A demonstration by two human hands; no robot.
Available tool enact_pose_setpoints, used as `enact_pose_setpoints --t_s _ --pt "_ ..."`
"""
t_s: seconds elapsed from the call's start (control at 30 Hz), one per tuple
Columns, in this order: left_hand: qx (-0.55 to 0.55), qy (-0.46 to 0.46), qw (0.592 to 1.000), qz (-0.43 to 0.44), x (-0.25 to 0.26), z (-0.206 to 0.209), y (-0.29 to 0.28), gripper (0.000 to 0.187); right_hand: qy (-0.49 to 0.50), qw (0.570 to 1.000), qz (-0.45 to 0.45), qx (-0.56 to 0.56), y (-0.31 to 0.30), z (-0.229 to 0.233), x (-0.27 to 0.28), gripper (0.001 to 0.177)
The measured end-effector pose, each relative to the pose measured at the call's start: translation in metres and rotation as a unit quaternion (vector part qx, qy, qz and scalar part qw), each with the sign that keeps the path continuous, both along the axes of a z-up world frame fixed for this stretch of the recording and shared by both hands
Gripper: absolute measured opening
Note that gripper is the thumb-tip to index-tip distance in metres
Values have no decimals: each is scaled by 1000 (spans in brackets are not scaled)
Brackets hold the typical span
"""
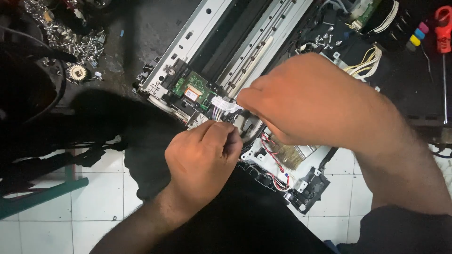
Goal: The person is working on the internal components of a disassembled electronic device, likely a printer. They use their hands to connect and disconnect ribbon cables and other wires from the circuit boards and mechanical parts.
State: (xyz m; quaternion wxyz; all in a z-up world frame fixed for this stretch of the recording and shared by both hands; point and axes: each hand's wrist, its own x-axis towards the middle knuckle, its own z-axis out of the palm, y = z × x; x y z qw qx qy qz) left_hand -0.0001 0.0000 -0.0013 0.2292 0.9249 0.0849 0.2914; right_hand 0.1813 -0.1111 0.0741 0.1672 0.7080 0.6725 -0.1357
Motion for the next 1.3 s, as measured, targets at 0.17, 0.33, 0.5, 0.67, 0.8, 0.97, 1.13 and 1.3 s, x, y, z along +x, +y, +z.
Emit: enact_pose_setpoints --t_s 0.17,0.33,0.5,0.67,0.8,0.97,1.13,1.3 --pt "12 -8 1000 4 0 1 -1 21 26 996 -26 -82 20 15 8 23" --pt "10 -11 1000 -1 -1 0 1 22 4 999 -11 -46 11 2 10 27" --pt "-21 -10 1000 -20 -4 0 3 17 51 994 33 91 -5 -6 10 33" --pt "-24 -8 1000 -12 -7 -2 2 26 125 982 30 140 -17 -15 14 22" --pt "-32 12 999 -18 -7 -2 2 29 135 968 69 200 -21 -22 12 25" --pt "-54 -4 998 -16 -6 -1 0 13 159 961 55 219 -24 -20 9 22" --pt "-47 -17 998 -32 -5 -4 2 16 254 941 12 222 -26 -23 20 19" --pt "-38 -19 999 -24 -4 -4 1 23 271 947 -4 172 -14 -18 25 15"
